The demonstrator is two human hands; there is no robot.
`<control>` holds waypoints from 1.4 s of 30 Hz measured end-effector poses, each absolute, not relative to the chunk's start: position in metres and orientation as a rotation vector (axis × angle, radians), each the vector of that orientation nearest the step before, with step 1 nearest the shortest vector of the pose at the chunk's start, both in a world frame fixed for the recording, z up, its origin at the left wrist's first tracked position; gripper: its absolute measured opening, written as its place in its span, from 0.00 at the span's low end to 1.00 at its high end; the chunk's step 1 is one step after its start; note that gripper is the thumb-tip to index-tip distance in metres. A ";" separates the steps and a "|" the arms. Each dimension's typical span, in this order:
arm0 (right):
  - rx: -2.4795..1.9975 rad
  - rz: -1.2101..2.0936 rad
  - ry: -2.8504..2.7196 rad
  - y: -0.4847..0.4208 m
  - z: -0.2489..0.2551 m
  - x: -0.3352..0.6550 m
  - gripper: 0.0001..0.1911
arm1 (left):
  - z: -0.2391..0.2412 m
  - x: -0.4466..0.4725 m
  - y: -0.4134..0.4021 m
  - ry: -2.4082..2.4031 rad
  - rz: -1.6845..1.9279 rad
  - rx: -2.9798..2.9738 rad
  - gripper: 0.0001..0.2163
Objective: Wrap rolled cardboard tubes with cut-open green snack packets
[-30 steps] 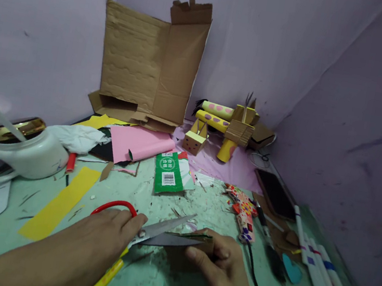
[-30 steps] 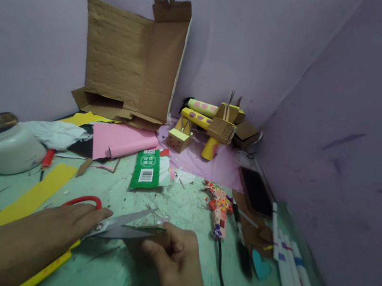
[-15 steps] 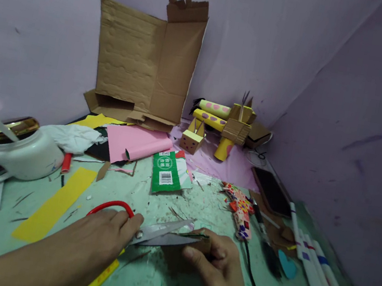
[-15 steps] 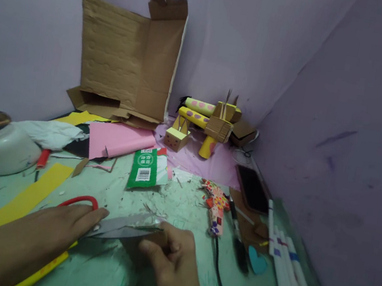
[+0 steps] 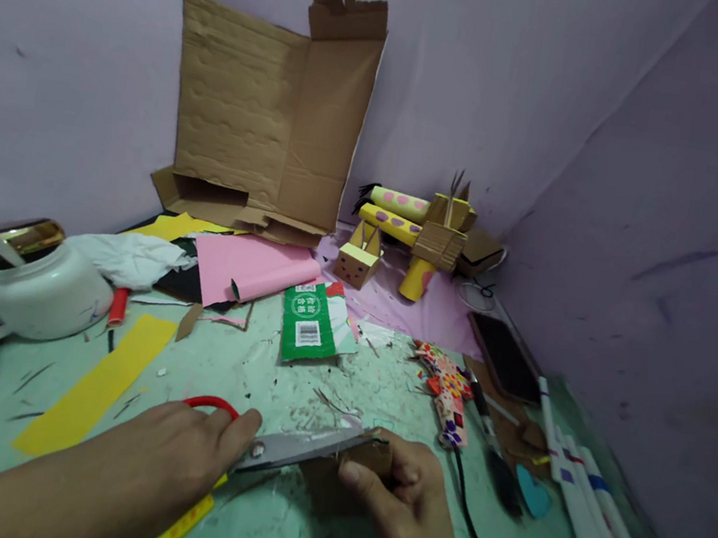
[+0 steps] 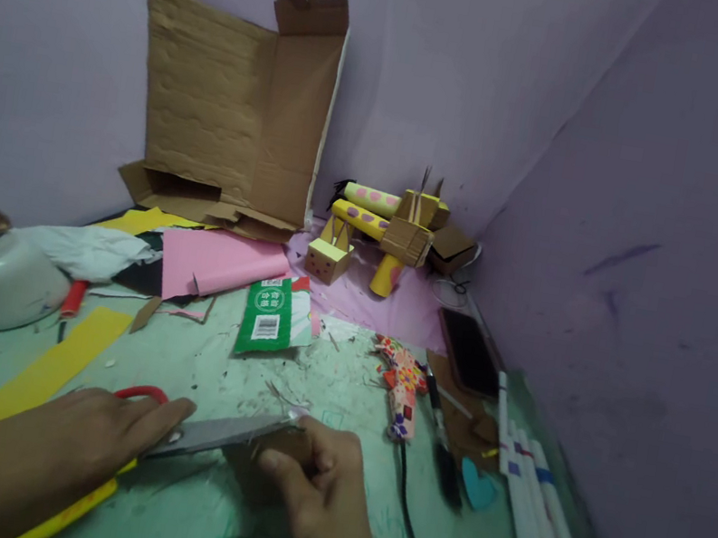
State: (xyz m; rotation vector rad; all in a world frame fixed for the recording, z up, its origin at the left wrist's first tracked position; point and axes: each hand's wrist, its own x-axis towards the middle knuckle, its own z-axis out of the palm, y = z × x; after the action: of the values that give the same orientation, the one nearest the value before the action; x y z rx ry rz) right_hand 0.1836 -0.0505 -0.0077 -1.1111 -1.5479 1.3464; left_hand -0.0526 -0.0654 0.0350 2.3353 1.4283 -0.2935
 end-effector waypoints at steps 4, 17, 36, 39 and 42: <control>-1.084 1.346 -1.549 -0.050 -0.007 0.182 0.13 | 0.034 -0.056 -0.068 1.461 -0.158 2.324 0.29; -1.089 1.250 -1.706 -0.052 0.001 0.175 0.12 | 0.057 -0.030 -0.066 1.541 -0.355 2.363 0.30; -1.071 1.278 -1.592 -0.051 -0.006 0.174 0.15 | 0.049 -0.036 -0.071 1.481 -0.289 2.404 0.29; -1.088 1.337 -1.496 -0.048 -0.002 0.174 0.17 | 0.041 -0.040 -0.071 1.466 -0.146 2.427 0.28; -1.106 1.474 -1.362 -0.043 -0.001 0.175 0.17 | 0.039 -0.043 -0.063 1.438 0.062 2.311 0.21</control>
State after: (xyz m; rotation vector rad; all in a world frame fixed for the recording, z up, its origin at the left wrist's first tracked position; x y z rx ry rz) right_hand 0.1753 -0.0434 -0.0013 -1.1055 -1.3621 1.4743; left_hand -0.0431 -0.0627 0.0392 2.3107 1.4382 0.0624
